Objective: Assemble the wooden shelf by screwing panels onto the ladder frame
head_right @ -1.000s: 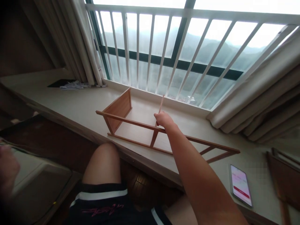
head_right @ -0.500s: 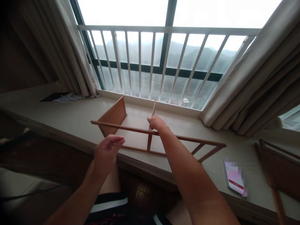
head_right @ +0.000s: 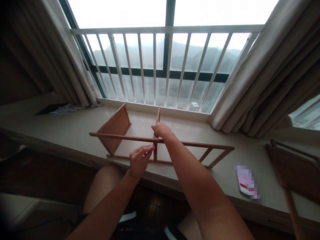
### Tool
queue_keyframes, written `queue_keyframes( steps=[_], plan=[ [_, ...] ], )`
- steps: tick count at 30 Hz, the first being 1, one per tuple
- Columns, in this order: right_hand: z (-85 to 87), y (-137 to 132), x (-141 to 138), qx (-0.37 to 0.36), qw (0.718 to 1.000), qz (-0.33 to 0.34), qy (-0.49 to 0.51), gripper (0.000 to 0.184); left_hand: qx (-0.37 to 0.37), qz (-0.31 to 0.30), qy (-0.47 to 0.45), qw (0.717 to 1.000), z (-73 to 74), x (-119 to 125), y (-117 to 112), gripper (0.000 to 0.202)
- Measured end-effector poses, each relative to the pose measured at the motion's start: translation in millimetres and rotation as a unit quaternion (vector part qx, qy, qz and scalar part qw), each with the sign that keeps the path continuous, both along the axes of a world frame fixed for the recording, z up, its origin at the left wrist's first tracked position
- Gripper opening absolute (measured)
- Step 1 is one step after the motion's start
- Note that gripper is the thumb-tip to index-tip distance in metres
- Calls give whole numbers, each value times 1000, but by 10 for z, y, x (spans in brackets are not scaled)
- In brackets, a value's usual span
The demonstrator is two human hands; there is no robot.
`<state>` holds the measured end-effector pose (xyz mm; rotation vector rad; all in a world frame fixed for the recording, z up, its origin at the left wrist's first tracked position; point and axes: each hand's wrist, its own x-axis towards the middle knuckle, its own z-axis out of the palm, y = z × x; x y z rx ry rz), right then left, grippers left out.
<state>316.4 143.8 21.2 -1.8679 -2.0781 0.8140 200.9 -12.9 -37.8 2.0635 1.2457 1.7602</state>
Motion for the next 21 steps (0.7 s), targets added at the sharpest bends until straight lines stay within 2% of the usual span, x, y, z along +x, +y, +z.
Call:
queue_keyframes(
  steps=[11,21],
  plan=[
    [6,-12,-4,-2,1000,0,4,33,15,9,36,999,-36,3,174,14],
    [13,-5,-14,-3,1000,-9,-2,33,6,23,43,999,-23,0,196,15]
  ],
)
